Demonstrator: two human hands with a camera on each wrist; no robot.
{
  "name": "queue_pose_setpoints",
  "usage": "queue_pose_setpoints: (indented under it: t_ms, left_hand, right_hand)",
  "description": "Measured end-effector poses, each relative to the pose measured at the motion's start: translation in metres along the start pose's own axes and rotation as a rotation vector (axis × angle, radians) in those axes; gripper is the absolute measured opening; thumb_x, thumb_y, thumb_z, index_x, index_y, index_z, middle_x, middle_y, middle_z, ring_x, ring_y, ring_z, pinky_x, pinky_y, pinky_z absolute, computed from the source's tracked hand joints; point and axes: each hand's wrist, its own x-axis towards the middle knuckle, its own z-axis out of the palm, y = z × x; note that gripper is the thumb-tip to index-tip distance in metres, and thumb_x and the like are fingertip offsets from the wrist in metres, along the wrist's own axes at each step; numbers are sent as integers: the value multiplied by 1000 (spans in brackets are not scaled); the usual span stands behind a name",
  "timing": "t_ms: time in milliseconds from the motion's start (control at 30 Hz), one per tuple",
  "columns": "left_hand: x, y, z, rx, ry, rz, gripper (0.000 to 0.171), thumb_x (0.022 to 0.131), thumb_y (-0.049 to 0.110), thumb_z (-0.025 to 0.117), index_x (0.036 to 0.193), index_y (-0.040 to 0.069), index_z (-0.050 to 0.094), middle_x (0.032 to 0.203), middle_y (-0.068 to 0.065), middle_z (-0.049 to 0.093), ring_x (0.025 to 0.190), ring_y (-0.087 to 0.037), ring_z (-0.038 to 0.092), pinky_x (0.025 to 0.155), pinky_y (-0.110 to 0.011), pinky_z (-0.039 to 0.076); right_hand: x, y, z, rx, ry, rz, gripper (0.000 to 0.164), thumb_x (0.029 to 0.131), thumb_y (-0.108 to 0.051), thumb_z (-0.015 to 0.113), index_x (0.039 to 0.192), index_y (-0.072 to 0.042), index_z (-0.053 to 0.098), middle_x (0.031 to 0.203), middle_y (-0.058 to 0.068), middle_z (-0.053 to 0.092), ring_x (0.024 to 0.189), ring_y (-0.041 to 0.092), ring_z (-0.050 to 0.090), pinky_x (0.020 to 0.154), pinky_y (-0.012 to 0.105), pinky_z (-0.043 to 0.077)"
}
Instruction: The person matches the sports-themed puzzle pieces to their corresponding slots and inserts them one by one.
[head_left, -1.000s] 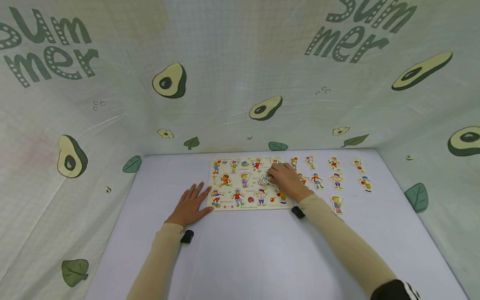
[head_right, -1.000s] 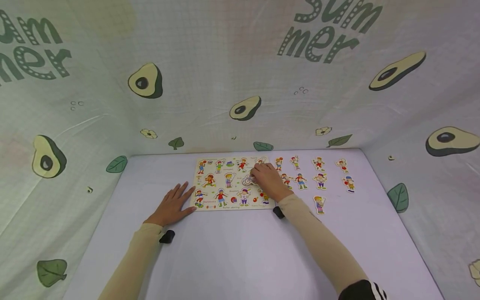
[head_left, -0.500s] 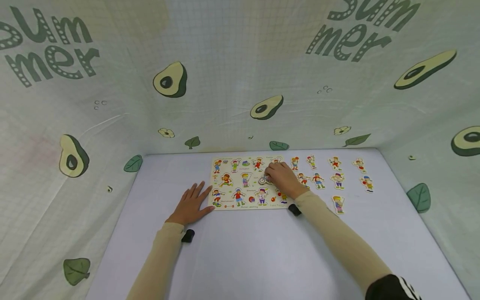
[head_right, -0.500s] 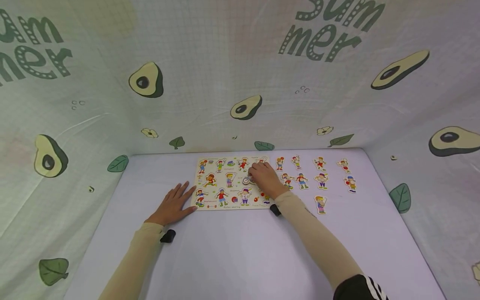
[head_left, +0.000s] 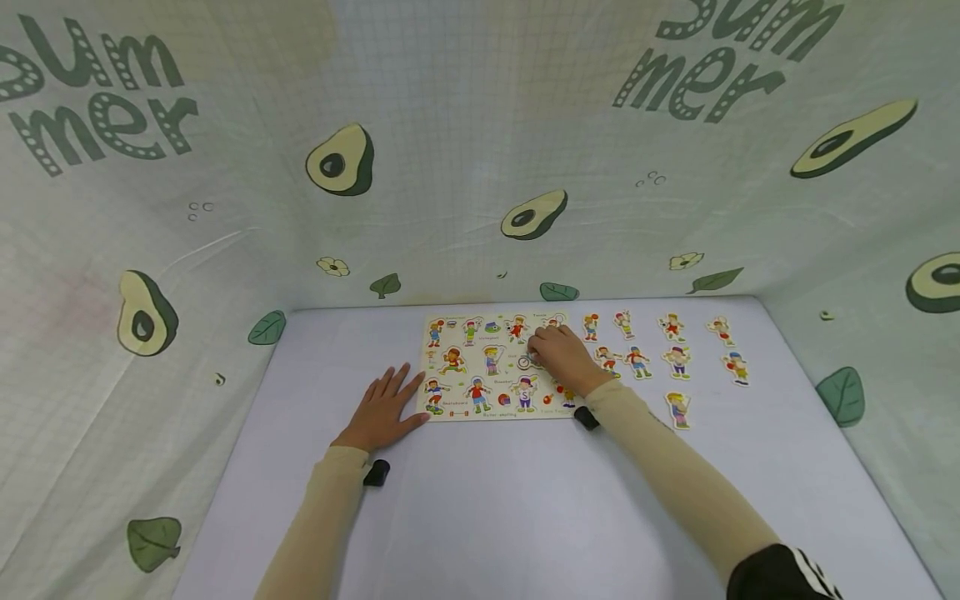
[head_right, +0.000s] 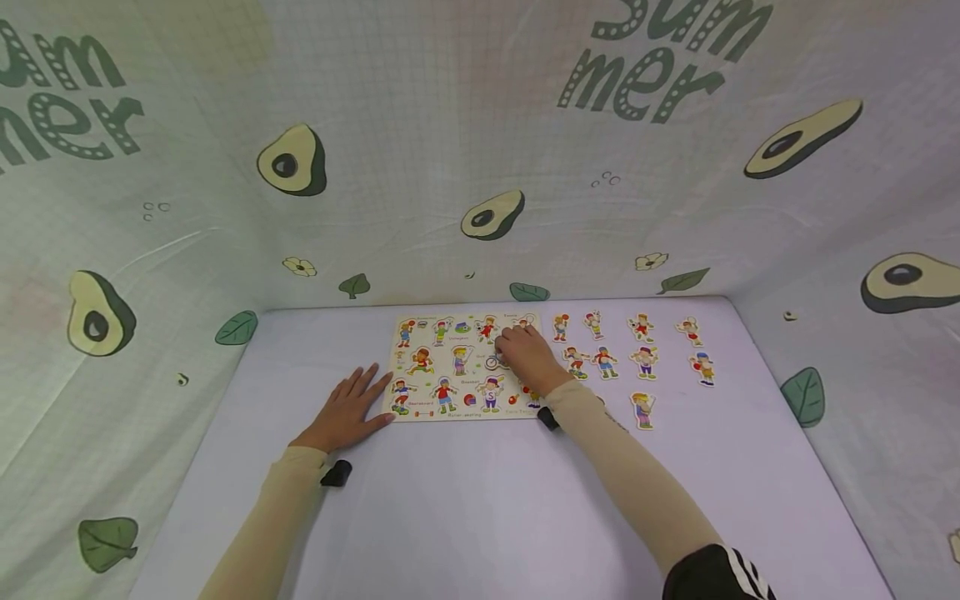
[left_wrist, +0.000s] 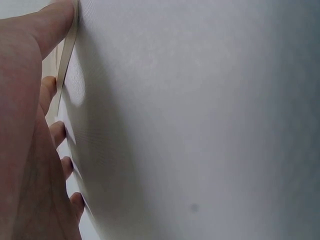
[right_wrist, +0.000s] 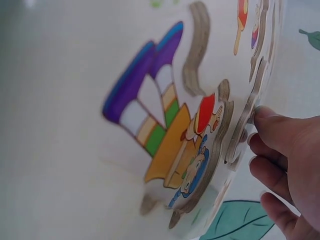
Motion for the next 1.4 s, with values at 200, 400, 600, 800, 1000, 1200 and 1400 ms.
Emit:
queue_pose_setpoints:
  t_ms: [200,400,600,800,1000,1200,1400]
  left_hand:
    - [0,1,-1,-2,-13,-6,83,102,54,63,168,16,31,176,-18,17,162,-45,10,130,-63,12]
    - [0,2,-3,1,-20,-13,83,103,54,62,169,16,30,176,-18,16,162,-45,9,130,-63,11]
    - [1,2,-3,4,-18,-13,81,104,53,61,168,15,30,176,-18,16,162,-46,10,130,-63,11]
    - [1,1,-2,-5,-27,-10,81,104,52,62,168,15,30,176,-19,15,162,-46,9,130,-63,11]
    - [0,0,1,-13,3,-3,82,102,51,63,168,14,31,176,-19,18,162,-46,11,130,-64,12]
    - [1,0,3,-9,14,2,83,102,54,63,168,14,32,176,-19,19,162,-45,12,130,-63,13]
    - [0,2,-1,-11,-20,-16,83,102,52,63,168,14,31,176,-19,17,162,-46,11,130,-63,11]
  right_hand:
    - [-1,1,0,-10,-7,-16,12,101,-16,73,111,-9,75,114,6,73,113,27,68,103,46,52]
    - [0,1,-1,-21,-33,-21,14,102,-17,72,114,-10,75,115,6,74,112,27,67,105,46,51]
    - [0,-1,-1,5,-48,3,14,103,-16,71,114,-8,74,117,8,73,116,30,67,112,52,49]
    - [-8,4,-2,16,8,8,16,101,-16,75,114,-9,75,115,7,74,112,29,68,102,48,53]
    - [-24,13,-14,45,46,85,23,97,-13,78,120,-8,76,119,8,74,114,29,67,106,49,51]
    - [-52,27,-23,19,108,116,22,94,-9,81,115,-6,76,114,9,73,110,30,67,103,49,52]
    - [-81,42,-31,6,153,154,22,90,-6,84,112,-5,76,110,9,73,106,32,68,100,53,53]
